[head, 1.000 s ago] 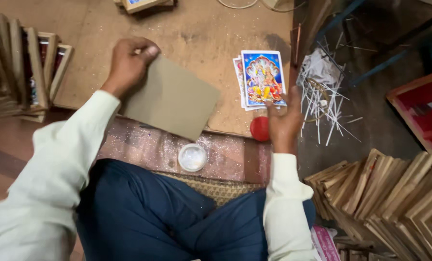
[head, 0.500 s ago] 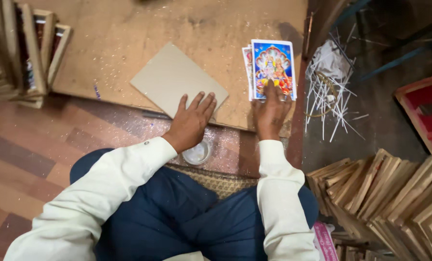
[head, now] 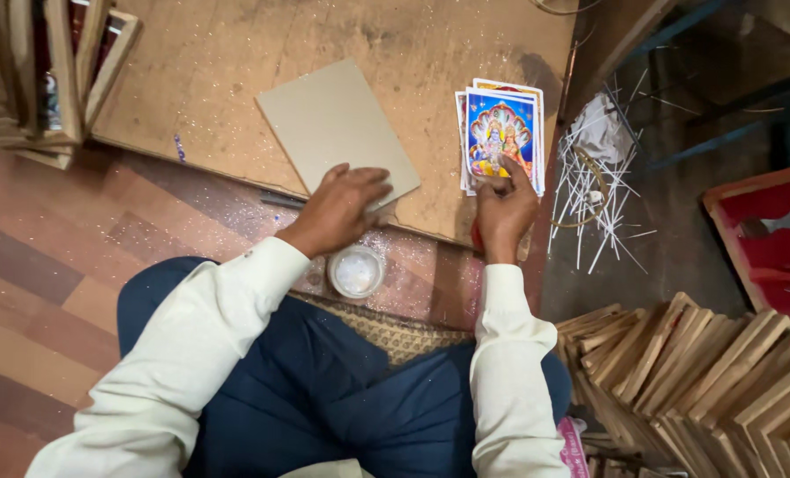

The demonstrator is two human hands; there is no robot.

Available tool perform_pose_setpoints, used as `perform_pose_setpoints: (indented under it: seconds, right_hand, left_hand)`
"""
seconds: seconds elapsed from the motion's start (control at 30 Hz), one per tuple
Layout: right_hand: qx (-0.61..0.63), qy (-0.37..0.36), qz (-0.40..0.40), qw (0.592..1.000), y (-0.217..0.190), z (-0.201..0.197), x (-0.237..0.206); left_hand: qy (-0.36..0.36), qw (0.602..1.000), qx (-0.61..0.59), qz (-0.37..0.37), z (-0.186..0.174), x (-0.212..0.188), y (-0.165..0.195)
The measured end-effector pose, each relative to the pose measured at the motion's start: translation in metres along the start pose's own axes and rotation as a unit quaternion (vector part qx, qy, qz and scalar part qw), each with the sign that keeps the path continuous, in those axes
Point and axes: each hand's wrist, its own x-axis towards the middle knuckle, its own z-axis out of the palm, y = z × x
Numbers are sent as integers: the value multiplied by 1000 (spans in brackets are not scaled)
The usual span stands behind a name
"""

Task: The person assembles small wooden picture frames by applying adhesive to the back of printed images, placing them into frames, and pressing them into place. The person handles frames, printed images, and adhesive repeatedly.

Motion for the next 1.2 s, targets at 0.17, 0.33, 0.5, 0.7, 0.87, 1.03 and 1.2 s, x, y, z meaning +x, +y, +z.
perform_pose_setpoints:
  seconds: [0.17, 0.33, 0.5, 0.7, 0.87, 1.03, 1.2]
  right_hand:
    - [69, -23, 29, 997, -16, -6, 3]
    - [92, -3, -90, 992, -75, -4, -20]
    - [224, -74, -111, 965, -121, 3, -60]
    - [428, -71, 46, 900, -95, 39, -58]
    - [344, -43, 257, 902, -51, 63, -53]
    - [275, -79, 216, 934, -39, 70, -53]
    - [269, -115, 177, 940, -41, 73, -54]
  left_hand:
    - [140, 980, -126, -69, -13, 9, -4]
    - [235, 945, -190, -125, -23, 14, 1]
    - [337, 911, -174, -165, -59, 5, -12]
    - [313, 923, -114, -191, -59, -31, -12]
    - [183, 973, 6, -141, -32, -26, -16]
    - [140, 979, 50, -141, -24, -19, -28]
    - [107, 974, 65, -189, -24, -17, -35]
